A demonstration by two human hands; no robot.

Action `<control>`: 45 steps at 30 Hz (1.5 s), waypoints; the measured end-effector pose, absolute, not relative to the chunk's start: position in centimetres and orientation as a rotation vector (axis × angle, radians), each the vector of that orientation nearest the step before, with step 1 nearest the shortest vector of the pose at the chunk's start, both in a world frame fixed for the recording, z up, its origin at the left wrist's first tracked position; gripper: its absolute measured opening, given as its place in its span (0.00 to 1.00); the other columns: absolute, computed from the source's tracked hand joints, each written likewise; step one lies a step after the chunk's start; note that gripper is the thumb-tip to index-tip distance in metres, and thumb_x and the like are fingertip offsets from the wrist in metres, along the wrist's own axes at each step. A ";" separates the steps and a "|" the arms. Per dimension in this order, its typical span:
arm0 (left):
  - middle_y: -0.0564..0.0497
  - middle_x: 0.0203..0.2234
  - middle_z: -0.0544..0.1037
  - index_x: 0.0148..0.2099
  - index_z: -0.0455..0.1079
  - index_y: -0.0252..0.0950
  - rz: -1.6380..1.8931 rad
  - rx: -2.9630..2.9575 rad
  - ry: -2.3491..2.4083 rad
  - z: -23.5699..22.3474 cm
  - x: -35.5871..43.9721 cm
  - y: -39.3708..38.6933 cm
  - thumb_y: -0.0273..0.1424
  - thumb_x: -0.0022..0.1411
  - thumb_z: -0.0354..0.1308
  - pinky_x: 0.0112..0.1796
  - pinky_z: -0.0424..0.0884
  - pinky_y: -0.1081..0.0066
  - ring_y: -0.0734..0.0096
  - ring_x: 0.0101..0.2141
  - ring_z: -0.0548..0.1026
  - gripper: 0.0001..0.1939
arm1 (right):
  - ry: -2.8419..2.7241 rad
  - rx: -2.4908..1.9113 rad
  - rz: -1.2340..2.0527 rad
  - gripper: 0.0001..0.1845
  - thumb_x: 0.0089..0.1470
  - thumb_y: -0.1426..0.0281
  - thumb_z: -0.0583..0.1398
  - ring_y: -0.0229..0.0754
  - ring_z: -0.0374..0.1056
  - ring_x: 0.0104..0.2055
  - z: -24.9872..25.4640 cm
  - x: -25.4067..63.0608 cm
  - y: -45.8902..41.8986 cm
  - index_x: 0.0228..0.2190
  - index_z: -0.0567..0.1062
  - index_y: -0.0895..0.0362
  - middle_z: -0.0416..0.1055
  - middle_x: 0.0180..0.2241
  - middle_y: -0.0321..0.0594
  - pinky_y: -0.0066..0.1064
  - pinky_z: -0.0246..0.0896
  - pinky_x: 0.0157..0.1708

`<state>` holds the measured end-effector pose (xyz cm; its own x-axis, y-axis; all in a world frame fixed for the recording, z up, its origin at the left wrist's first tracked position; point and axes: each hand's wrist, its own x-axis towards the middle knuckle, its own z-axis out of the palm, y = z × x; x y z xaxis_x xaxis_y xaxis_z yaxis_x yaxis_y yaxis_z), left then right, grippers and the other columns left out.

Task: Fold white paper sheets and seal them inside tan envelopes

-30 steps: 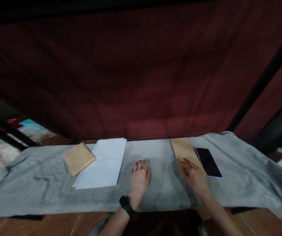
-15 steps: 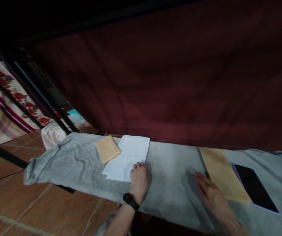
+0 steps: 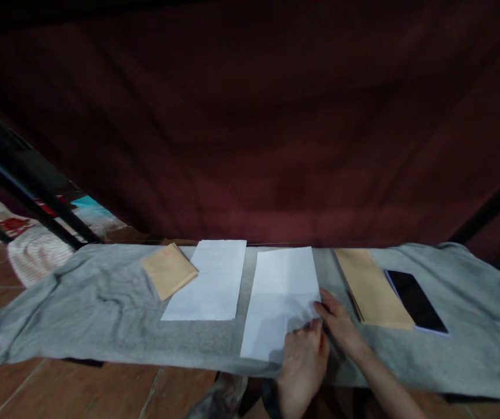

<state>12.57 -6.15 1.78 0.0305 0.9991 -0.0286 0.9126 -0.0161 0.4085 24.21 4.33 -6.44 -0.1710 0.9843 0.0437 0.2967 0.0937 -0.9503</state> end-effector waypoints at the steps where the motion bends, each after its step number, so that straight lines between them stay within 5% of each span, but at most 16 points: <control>1: 0.49 0.41 0.82 0.53 0.73 0.40 0.425 2.006 1.905 1.9 12.6 -5.9 0.33 0.71 0.51 0.41 0.76 0.65 0.62 0.40 0.81 0.14 | -1.578 -1.300 1.111 0.25 0.53 0.60 0.56 0.49 0.77 0.38 -6.7 24.4 4.7 0.50 0.75 0.54 0.81 0.37 0.41 0.40 0.74 0.38; 4: 0.45 0.53 0.78 0.56 0.72 0.39 0.558 2.115 1.875 1.4 11.6 -5.0 0.37 0.71 0.51 0.51 0.73 0.60 0.58 0.52 0.76 0.17 | -1.590 -1.324 1.046 0.25 0.49 0.63 0.56 0.48 0.76 0.34 -7.4 25.2 5.3 0.49 0.76 0.57 0.80 0.35 0.42 0.39 0.72 0.37; 9: 0.40 0.70 0.56 0.70 0.56 0.38 0.535 2.292 2.033 -2.3 8.7 -3.6 0.48 0.70 0.49 0.63 0.57 0.42 0.45 0.68 0.53 0.33 | -1.622 -1.406 0.821 0.25 0.52 0.63 0.55 0.48 0.76 0.35 -7.7 25.8 5.2 0.50 0.75 0.56 0.79 0.36 0.44 0.40 0.72 0.38; 17: 0.44 0.70 0.54 0.72 0.53 0.42 0.328 2.391 2.062 -4.8 7.0 -2.5 0.49 0.71 0.45 0.65 0.54 0.43 0.50 0.69 0.51 0.32 | -1.663 -1.439 0.620 0.25 0.56 0.65 0.52 0.47 0.75 0.34 -7.5 26.3 5.9 0.54 0.72 0.56 0.79 0.37 0.44 0.39 0.73 0.38; 24: 0.42 0.70 0.54 0.71 0.56 0.40 0.306 2.360 2.116 -5.6 7.4 -1.9 0.50 0.72 0.43 0.65 0.52 0.41 0.48 0.69 0.50 0.32 | -1.859 -1.457 0.150 0.25 0.62 0.65 0.50 0.56 0.70 0.53 -4.7 26.6 5.2 0.57 0.70 0.61 0.73 0.50 0.56 0.52 0.68 0.52; 32: 0.40 0.69 0.56 0.72 0.51 0.36 0.373 2.470 2.171 -7.7 7.9 -1.8 0.31 0.70 0.43 0.64 0.55 0.43 0.50 0.69 0.52 0.30 | -2.268 -1.247 0.293 0.27 0.69 0.63 0.45 0.47 0.56 0.68 -6.1 21.0 1.2 0.65 0.62 0.57 0.62 0.65 0.47 0.49 0.55 0.65; 36: 0.40 0.69 0.58 0.71 0.54 0.34 0.403 2.474 2.200 -8.0 7.8 -2.0 0.27 0.68 0.42 0.64 0.55 0.46 0.53 0.69 0.53 0.30 | -2.350 -1.287 0.128 0.28 0.70 0.63 0.45 0.47 0.52 0.70 -7.4 20.6 0.5 0.66 0.61 0.60 0.58 0.67 0.48 0.48 0.49 0.68; 45: 0.37 0.68 0.59 0.70 0.53 0.27 0.454 2.292 2.332 -6.6 6.4 -2.9 0.32 0.71 0.42 0.65 0.56 0.53 0.57 0.68 0.54 0.29 | -2.227 -1.374 -0.094 0.32 0.69 0.57 0.48 0.54 0.53 0.69 -7.8 22.3 0.5 0.66 0.59 0.64 0.57 0.67 0.54 0.50 0.52 0.66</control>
